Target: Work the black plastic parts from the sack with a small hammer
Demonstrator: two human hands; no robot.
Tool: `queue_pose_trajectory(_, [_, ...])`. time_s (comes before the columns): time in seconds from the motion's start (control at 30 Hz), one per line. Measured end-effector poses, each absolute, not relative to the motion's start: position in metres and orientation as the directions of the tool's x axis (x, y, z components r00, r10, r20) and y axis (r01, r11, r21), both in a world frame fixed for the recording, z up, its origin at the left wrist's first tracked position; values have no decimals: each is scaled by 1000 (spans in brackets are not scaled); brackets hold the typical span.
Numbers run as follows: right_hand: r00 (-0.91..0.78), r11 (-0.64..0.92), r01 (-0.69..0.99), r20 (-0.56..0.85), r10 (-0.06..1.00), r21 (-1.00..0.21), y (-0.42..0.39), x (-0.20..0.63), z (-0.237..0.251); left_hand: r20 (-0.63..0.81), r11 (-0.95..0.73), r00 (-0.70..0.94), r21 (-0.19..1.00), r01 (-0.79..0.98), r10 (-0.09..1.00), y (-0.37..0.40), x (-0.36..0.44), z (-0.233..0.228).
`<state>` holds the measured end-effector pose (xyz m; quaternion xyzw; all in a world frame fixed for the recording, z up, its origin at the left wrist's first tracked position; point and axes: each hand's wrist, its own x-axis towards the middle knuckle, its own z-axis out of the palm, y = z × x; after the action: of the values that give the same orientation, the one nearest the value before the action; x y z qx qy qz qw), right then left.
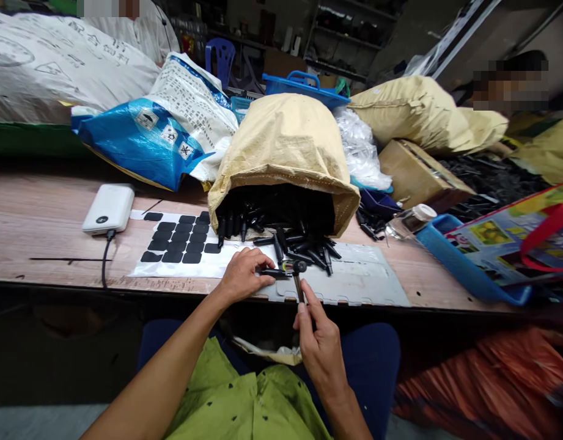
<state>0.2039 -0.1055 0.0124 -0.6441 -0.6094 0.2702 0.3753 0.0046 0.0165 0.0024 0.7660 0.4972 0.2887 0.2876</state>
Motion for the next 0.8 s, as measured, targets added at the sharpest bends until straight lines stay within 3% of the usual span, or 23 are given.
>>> queue_pose_trajectory(0.43, [-34,178,685,213,976,-706,-102,187,20,169,-344,329,722,600,929,18,5,-3])
queue_pose_trajectory(0.8, [12,142,700,210,978,-700,-106,193,16,185,-359,328,695,623,926,17,6,-5])
